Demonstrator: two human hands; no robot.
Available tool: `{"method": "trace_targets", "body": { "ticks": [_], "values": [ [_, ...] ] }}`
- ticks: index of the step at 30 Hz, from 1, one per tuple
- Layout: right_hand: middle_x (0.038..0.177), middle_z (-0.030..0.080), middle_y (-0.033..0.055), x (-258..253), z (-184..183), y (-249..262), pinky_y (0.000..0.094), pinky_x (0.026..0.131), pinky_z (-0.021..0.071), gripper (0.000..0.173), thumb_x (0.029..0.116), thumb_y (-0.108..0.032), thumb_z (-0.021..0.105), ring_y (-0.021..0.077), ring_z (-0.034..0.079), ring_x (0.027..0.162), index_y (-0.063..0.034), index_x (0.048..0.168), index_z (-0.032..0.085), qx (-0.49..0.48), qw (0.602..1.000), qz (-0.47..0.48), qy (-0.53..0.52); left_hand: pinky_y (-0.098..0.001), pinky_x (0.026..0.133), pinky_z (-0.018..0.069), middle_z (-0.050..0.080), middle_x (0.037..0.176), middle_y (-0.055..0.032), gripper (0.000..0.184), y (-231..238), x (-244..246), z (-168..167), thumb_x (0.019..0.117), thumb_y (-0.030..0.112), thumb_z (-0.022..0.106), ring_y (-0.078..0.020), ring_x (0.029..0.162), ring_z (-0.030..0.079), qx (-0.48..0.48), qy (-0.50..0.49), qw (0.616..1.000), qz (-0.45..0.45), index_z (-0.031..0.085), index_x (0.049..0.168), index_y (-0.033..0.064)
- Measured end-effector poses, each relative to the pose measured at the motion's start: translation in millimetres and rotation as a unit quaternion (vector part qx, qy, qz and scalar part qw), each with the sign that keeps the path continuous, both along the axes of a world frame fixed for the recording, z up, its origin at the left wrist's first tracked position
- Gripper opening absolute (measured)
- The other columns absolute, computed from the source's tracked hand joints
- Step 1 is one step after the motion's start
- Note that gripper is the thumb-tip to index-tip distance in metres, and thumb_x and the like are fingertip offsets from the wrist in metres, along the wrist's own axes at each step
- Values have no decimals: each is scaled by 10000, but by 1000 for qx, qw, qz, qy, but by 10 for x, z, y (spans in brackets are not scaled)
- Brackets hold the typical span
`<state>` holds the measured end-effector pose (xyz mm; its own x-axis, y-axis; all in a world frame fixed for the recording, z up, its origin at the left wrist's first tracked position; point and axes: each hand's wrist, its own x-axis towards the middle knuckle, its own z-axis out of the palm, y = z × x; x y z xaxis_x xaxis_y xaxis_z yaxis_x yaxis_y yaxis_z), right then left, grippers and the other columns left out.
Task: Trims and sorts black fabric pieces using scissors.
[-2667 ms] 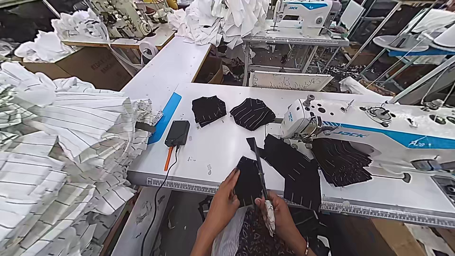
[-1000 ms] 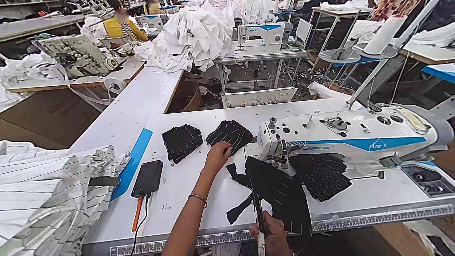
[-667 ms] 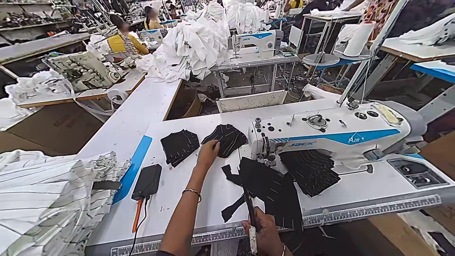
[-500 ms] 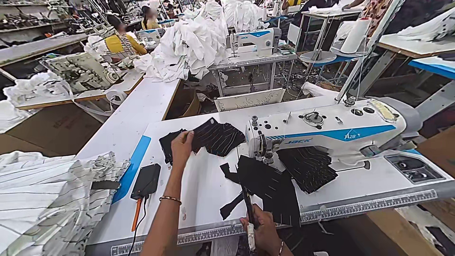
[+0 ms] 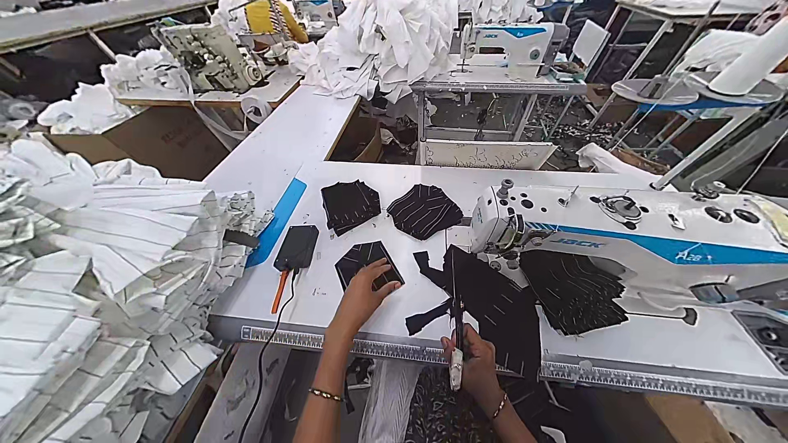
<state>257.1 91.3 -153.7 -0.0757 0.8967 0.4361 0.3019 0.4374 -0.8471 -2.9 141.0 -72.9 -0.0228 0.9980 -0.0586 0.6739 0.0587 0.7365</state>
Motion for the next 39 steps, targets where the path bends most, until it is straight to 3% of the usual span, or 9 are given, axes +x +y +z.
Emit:
{"method": "trace_targets", "body": {
  "ticks": [3, 6, 13, 21, 23, 26, 28, 32, 39],
  "values": [
    [543, 511, -63, 11, 19, 3, 120, 454, 374, 266, 859, -270, 716, -65, 450, 468, -58, 755, 593, -22, 1000, 8, 2, -561, 1175, 344, 577, 1452, -194, 521, -329, 27, -408, 921, 330, 747, -379, 1391, 501, 55, -3, 995, 87, 669, 1300, -20],
    [549, 527, -78, 15, 56, 12, 135, 457, 395, 249, 858, -264, 718, -59, 474, 468, -72, 757, 596, -60, 998, 21, 10, -571, 1185, 321, 570, 1466, -182, 574, -618, -66, -642, 870, 306, 770, -381, 1410, 485, 109, 29, 991, 78, 653, 1331, -16],
    [569, 540, -99, 56, 264, -73, 183, 463, 426, 233, 896, -312, 703, -23, 499, 473, -108, 809, 632, -211, 975, 55, -33, -488, 1167, 383, 581, 1461, -150, 470, -813, -160, -353, 882, -35, 626, -343, 1393, 506, 24, 55, 998, -16, 644, 1350, -3],
    [560, 567, -85, 211, 551, -477, 201, 433, 481, 197, 919, -276, 729, 24, 535, 433, -121, 863, 619, -405, 903, 128, 63, -532, 1014, 494, 735, 1148, -173, 232, -621, -237, -383, 964, 195, 695, -374, 1133, 663, 75, -28, 997, 17, 779, 1079, 13],
    [545, 567, -75, 226, 617, -541, 200, 417, 478, 196, 921, -273, 719, 31, 536, 420, -122, 860, 611, -448, 880, 128, 94, -548, 1025, 476, 723, 1174, -172, 222, -536, -235, -347, 975, 183, 678, -371, 1151, 652, 57, 5, 998, -6, 773, 1095, 23],
    [546, 564, -67, 225, 670, -620, 194, 412, 475, 208, 940, -274, 700, 36, 545, 425, -114, 861, 593, -479, 861, 137, 103, -540, 1165, 355, 619, 1401, -163, 350, -375, -90, -274, 937, 42, 626, -359, 1361, 527, 31, 62, 994, -83, 701, 1280, 40],
    [553, 565, -62, 205, 665, -668, 195, 413, 473, 228, 953, -297, 684, 39, 545, 429, -113, 861, 584, -491, 852, 150, 107, -512, 1178, 352, 585, 1452, -159, 425, -248, 45, -256, 928, -7, 575, -344, 1395, 503, 20, 93, 988, -120, 658, 1343, 35],
    [581, 564, -82, 222, 634, -764, 187, 451, 472, 319, 944, -425, 678, 26, 547, 461, -134, 874, 567, -522, 825, 189, 108, -501, 1070, 469, 676, 1295, -183, 281, -78, 128, -270, 1024, 105, 549, -363, 1254, 611, 36, 56, 993, -102, 718, 1225, 7],
    [639, 556, -107, 320, 729, -823, 165, 519, 471, 327, 992, -465, 613, 1, 544, 534, -147, 936, 560, -565, 780, 248, 108, -522, 1060, 478, 733, 1196, -159, 243, -216, 134, -310, 1007, 152, 615, -335, 1186, 669, 39, -35, 997, -61, 759, 1174, 52]
  ]
}}
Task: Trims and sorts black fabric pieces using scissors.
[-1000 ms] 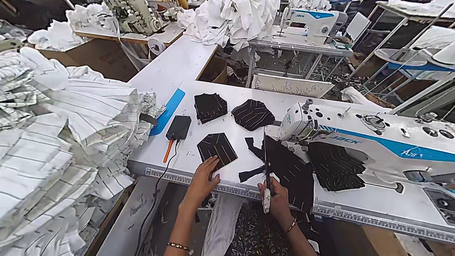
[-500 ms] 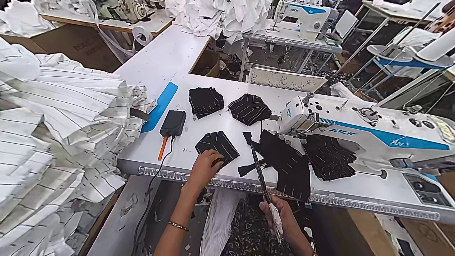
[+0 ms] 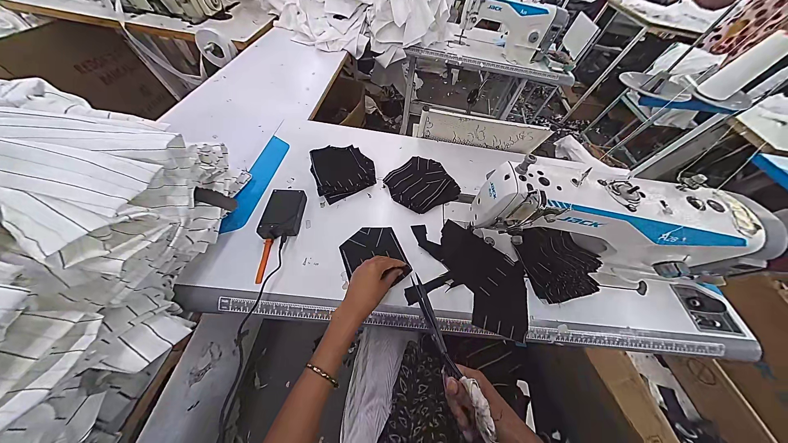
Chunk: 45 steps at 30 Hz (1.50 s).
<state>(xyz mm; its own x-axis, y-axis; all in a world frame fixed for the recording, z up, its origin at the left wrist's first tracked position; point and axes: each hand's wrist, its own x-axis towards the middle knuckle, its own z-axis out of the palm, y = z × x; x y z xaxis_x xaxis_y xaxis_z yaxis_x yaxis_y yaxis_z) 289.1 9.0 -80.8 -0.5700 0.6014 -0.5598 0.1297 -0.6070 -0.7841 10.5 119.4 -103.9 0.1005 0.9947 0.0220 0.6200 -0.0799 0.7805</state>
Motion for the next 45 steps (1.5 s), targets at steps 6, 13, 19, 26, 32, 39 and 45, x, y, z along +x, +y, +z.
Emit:
{"method": "trace_targets", "body": {
  "ticks": [6, 13, 19, 26, 32, 39, 45],
  "values": [
    [625, 556, -94, -104, -5, 104, 161, 491, 458, 356, 1008, -485, 568, 5, 535, 508, -149, 892, 560, -12, 1000, 1, -15, -521, 1077, 475, 745, 1169, -156, 203, -93, 72, -168, 968, 95, 645, -341, 1182, 678, 74, -34, 996, 29, 776, 1102, 18],
    [613, 533, -78, -314, -21, 364, 170, 490, 458, 316, 1045, -418, 544, 18, 525, 497, -134, 907, 539, -2, 996, 4, -84, -507, 1014, 516, 749, 1111, -164, 130, -139, 122, -422, 884, 17, 697, -369, 1141, 680, 192, -70, 979, -8, 791, 972, -3],
    [565, 481, -91, -275, -102, 448, 186, 482, 415, 320, 1009, -398, 629, 13, 470, 465, -156, 816, 547, 37, 992, 6, -117, -464, 1000, 531, 752, 1068, -150, 125, -145, 103, -479, 905, 42, 678, -343, 1107, 693, 237, -52, 970, -31, 787, 952, 5],
    [569, 516, -83, -304, -99, 375, 180, 472, 424, 309, 1007, -369, 639, 13, 493, 468, -146, 807, 561, 20, 994, -20, -107, -439, 982, 548, 757, 1062, -130, 127, -162, 111, -504, 904, 47, 676, -314, 1076, 709, 247, -36, 968, -28, 789, 953, 20],
    [599, 518, -99, -371, -55, 555, 164, 479, 430, 330, 1049, -385, 555, 0, 494, 486, -169, 800, 552, 0, 999, -17, -48, -388, 981, 547, 763, 1047, -111, 135, -192, 106, -504, 924, 82, 668, -275, 1062, 714, 249, -50, 965, -68, 789, 946, 28],
    [574, 524, -92, -396, -60, 568, 167, 452, 423, 319, 1047, -333, 572, 5, 490, 455, -162, 778, 557, 3, 999, -31, -35, -348, 993, 537, 763, 1036, -104, 126, -203, 95, -506, 919, 80, 676, -252, 1066, 710, 251, -57, 963, -75, 789, 942, 30],
    [586, 518, -90, -451, -68, 659, 160, 455, 424, 361, 1074, -336, 519, 2, 490, 467, -162, 761, 560, -19, 999, -39, -8, -331, 994, 539, 765, 1038, -103, 126, -228, 73, -472, 922, 100, 687, -232, 1071, 712, 224, -83, 967, -87, 785, 950, 26]
  ]
}}
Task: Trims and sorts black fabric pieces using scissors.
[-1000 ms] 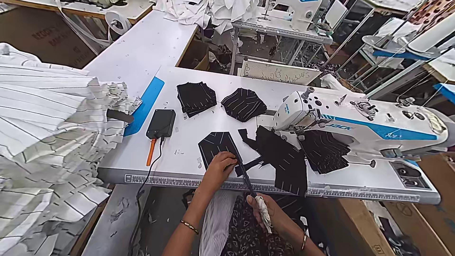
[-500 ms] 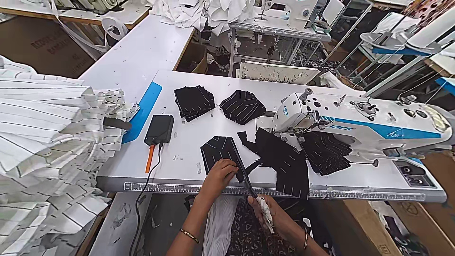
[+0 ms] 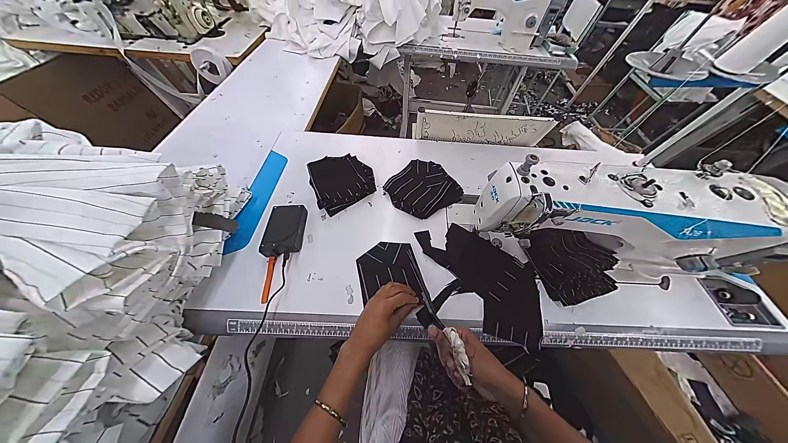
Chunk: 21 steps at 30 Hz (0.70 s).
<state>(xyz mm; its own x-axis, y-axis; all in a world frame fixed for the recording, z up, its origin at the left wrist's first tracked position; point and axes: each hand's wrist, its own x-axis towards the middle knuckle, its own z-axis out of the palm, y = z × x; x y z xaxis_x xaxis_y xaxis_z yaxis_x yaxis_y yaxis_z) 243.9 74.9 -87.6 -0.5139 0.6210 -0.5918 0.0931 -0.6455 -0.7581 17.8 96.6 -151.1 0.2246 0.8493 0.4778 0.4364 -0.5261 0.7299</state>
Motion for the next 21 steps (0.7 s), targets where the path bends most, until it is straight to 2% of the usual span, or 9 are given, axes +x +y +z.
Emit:
{"method": "trace_targets", "body": {
  "ticks": [2, 4, 6, 8, 10, 12, 14, 17, 21],
  "values": [
    [577, 523, -85, -3, -26, -20, 163, 449, 426, 362, 1074, -319, 524, 6, 493, 460, -156, 753, 562, 1, 1000, -10, 5, -337, 986, 545, 767, 1038, -87, 170, 3, 9, 47, 952, 171, 681, -222, 1074, 711, -20, 7, 1000, 12, 786, 952, 36],
    [571, 519, -81, -4, -26, -25, 166, 450, 432, 360, 1078, -311, 510, 11, 497, 457, -153, 758, 558, -9, 1000, -17, 12, -440, 1037, 516, 757, 1122, -107, 238, 29, 28, 94, 995, 200, 618, -275, 1139, 694, -34, 58, 997, 43, 779, 1038, 29],
    [564, 515, -72, -12, -26, -23, 167, 446, 438, 357, 1084, -298, 498, 20, 499, 449, -141, 767, 551, -27, 999, -25, 24, -598, 1134, 389, 679, 1325, -156, 347, 102, 16, 121, 1007, 233, 603, -357, 1285, 611, -69, 151, 983, 82, 710, 1247, 6],
    [568, 514, -69, -14, -25, -21, 167, 447, 438, 352, 1087, -299, 493, 21, 499, 451, -140, 777, 547, -37, 999, -28, 29, -714, 1167, 228, 579, 1457, -187, 570, 211, -22, 160, 976, 379, 642, -407, 1393, 502, -104, 214, 964, 114, 606, 1400, 0],
    [570, 509, -70, -8, -18, -21, 166, 450, 436, 354, 1088, -315, 487, 20, 497, 454, -143, 785, 551, -39, 998, -29, 31, -742, 1172, 109, 420, 1604, -145, 786, 318, -69, 244, 913, 547, 669, -392, 1501, 347, -143, 257, 948, 123, 519, 1488, 33],
    [574, 510, -74, -8, -11, -1, 165, 449, 440, 345, 1088, -329, 480, 19, 503, 457, -142, 810, 560, -35, 998, -26, 33, -768, 1154, 40, 291, 1673, -119, 929, 393, -110, 337, 838, 664, 688, -407, 1548, 217, -179, 285, 933, 129, 472, 1535, 89],
    [587, 505, -75, -19, 10, 61, 166, 452, 442, 340, 1089, -356, 470, 18, 501, 466, -141, 841, 557, -32, 999, -19, 29, -779, 1142, 33, 232, 1692, -132, 1000, 436, -130, 373, 771, 730, 705, -440, 1553, 165, -195, 292, 926, 140, 463, 1550, 152],
    [577, 500, -72, -61, 65, 171, 168, 444, 438, 368, 1092, -350, 476, 20, 491, 454, -137, 804, 559, -31, 999, -18, 15, -755, 1158, 21, 172, 1705, -142, 1032, 467, -131, 389, 726, 767, 717, -428, 1568, 92, -233, 291, 917, 143, 433, 1569, 243],
    [562, 498, -71, -61, 47, 191, 173, 439, 430, 353, 1071, -318, 542, 22, 483, 442, -140, 767, 550, -15, 1000, -19, -7, -736, 1169, 31, 173, 1701, -161, 1065, 458, -139, 355, 693, 756, 754, -430, 1563, 114, -243, 266, 921, 152, 426, 1568, 246]
  ]
}}
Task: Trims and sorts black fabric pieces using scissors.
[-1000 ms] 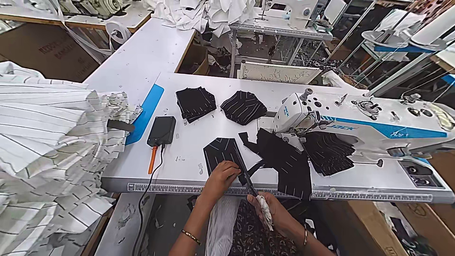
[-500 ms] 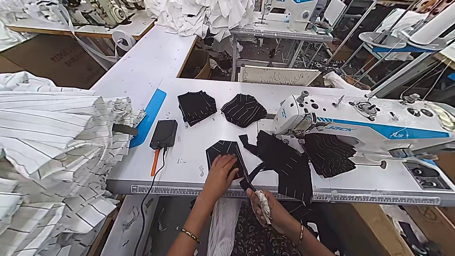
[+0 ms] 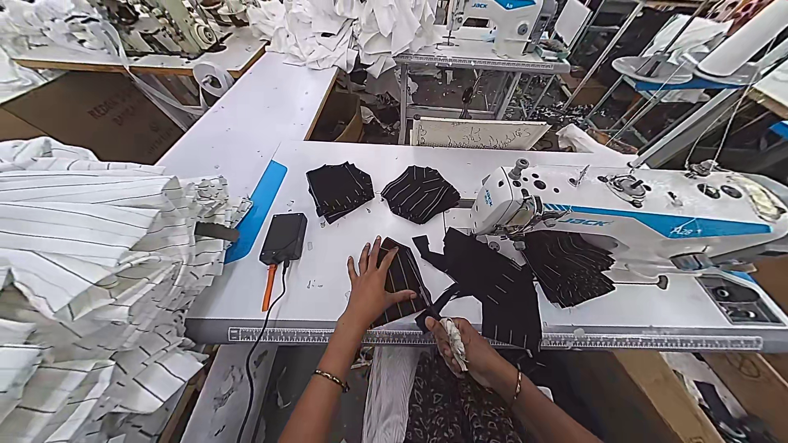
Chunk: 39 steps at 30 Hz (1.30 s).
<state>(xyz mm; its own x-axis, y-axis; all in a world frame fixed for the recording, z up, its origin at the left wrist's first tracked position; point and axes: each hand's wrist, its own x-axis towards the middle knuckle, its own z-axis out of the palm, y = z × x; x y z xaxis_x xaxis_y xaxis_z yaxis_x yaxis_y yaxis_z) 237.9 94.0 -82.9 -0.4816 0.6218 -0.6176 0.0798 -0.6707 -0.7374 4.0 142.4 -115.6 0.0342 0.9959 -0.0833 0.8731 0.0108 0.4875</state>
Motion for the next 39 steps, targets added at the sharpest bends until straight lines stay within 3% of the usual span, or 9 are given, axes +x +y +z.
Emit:
{"method": "trace_targets", "body": {
  "ticks": [7, 16, 18, 19, 22, 24, 29, 34, 39],
  "values": [
    [581, 489, -75, -10, -49, -26, 154, 435, 411, 396, 1104, -361, 421, 7, 472, 453, -141, 801, 547, -26, 996, -19, 78, -746, 1165, 58, 236, 1681, -174, 1267, -6, -1, -48, 630, 737, 806, -430, 1547, 193, 44, -25, 999, 1, 316, 1609, 100],
    [556, 480, -82, 21, -45, -114, 155, 429, 415, 357, 1079, -314, 507, 7, 464, 435, -149, 764, 545, -13, 995, -36, 89, -758, 1161, 42, 134, 1709, -164, 1403, 75, -139, 122, 579, 679, 880, -422, 1565, 115, -21, 10, 1000, -1, 186, 1640, 80],
    [574, 485, -97, 109, -33, -162, 150, 439, 418, 318, 1064, -345, 523, -1, 468, 449, -170, 799, 549, 4, 995, -15, 100, -766, 1153, 57, 152, 1697, -197, 1323, 30, -162, 243, 626, 577, 912, -449, 1554, 140, -22, 10, 999, 26, 220, 1629, 61],
    [578, 485, -104, 153, -34, -188, 147, 440, 415, 310, 1053, -367, 538, -5, 469, 453, -181, 805, 551, 7, 995, -6, 104, -769, 1135, 131, 259, 1657, -230, 1223, -10, -162, 252, 651, 518, 917, -478, 1515, 242, 17, -5, 999, 46, 311, 1595, 32],
    [594, 508, -109, 261, -48, -249, 141, 444, 419, 308, 1026, -414, 588, -14, 482, 465, -196, 808, 570, 2, 992, 7, 129, -707, 931, 403, 612, 1272, -295, 733, -99, -26, 206, 765, 367, 870, -506, 1161, 576, 143, -116, 973, 138, 610, 1303, -57],
    [602, 517, -104, 305, -69, -281, 137, 445, 425, 300, 1011, -421, 615, -16, 490, 468, -187, 826, 589, 0, 988, 1, 154, -624, 912, 458, 651, 1126, -264, 590, -127, 105, 166, 828, 338, 826, -443, 1049, 612, 133, -188, 955, 186, 639, 1206, -75],
    [616, 522, -98, 423, -91, -346, 136, 440, 425, 318, 981, -472, 653, -13, 489, 466, -180, 879, 576, 8, 987, 3, 159, -622, 1036, 410, 589, 1308, -286, 655, -23, 214, 127, 877, 396, 783, -472, 1233, 534, 42, -217, 953, 207, 615, 1310, -65],
    [618, 527, -94, 528, -131, -444, 137, 436, 416, 316, 981, -463, 650, -11, 486, 466, -180, 859, 582, -7, 991, -14, 130, -663, 966, 398, 544, 1366, -278, 776, 89, 339, 147, 746, 444, 887, -502, 1239, 500, 19, -133, 974, 183, 631, 1334, 8],
    [608, 529, -89, 572, -210, -549, 144, 438, 417, 305, 1006, -427, 611, -7, 488, 464, -179, 829, 586, -1, 993, -30, 114, -660, 1001, 362, 519, 1402, -252, 774, 190, 494, 256, 753, 417, 892, -470, 1285, 474, -36, -81, 980, 180, 608, 1362, 33]
  ]
}}
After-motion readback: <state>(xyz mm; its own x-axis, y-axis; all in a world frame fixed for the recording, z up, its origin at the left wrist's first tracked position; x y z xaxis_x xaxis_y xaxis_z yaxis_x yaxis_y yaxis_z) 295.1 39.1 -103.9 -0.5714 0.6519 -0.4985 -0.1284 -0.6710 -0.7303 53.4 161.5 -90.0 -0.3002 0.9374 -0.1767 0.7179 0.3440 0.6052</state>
